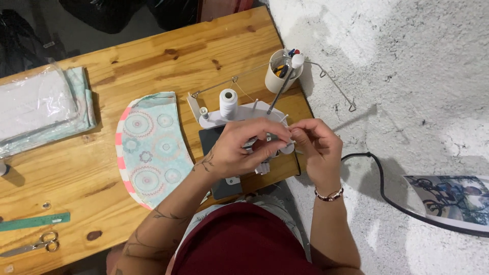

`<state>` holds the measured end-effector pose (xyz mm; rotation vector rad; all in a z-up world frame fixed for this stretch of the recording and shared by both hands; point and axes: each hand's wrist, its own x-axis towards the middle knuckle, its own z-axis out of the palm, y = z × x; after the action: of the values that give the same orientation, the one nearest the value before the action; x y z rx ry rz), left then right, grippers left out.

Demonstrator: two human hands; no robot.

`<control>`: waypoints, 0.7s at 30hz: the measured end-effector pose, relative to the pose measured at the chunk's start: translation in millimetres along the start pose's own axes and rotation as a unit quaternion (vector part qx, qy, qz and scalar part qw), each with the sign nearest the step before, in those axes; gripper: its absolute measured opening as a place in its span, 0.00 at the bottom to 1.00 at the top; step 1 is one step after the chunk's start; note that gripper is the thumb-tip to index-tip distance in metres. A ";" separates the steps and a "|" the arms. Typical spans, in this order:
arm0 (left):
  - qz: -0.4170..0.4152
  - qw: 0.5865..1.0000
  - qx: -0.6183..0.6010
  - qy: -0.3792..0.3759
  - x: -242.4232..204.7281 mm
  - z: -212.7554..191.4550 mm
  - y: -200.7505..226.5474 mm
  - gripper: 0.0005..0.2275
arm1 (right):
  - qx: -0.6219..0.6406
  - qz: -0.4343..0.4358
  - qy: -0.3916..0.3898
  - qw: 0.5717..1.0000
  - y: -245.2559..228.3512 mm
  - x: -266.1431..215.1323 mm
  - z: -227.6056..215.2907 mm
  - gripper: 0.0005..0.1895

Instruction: The person is threading a serger (overlock sewing machine) by guiding thread through various tension disks and loopers using their hands and tweezers.

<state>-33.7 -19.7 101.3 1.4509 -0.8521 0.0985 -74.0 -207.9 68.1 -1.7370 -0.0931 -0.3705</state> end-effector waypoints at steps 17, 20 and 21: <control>0.085 0.986 0.141 0.034 2.0 -0.6 -5.4 0.07 | 0.070 0.011 -0.059 0.996 -11.7 -6.5 1.4 0.06; 0.077 0.987 0.137 0.034 1.8 0.2 -4.0 0.07 | 0.076 0.016 -0.058 0.995 -12.8 -7.5 0.6 0.07; 0.074 0.987 0.136 0.035 1.3 0.4 -4.2 0.08 | 0.075 0.020 -0.058 0.995 -13.4 -7.7 0.2 0.08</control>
<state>-30.7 -21.3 98.6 1.6255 -0.9146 0.3884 -84.8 -203.9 78.4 -1.6077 -0.1665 -0.2271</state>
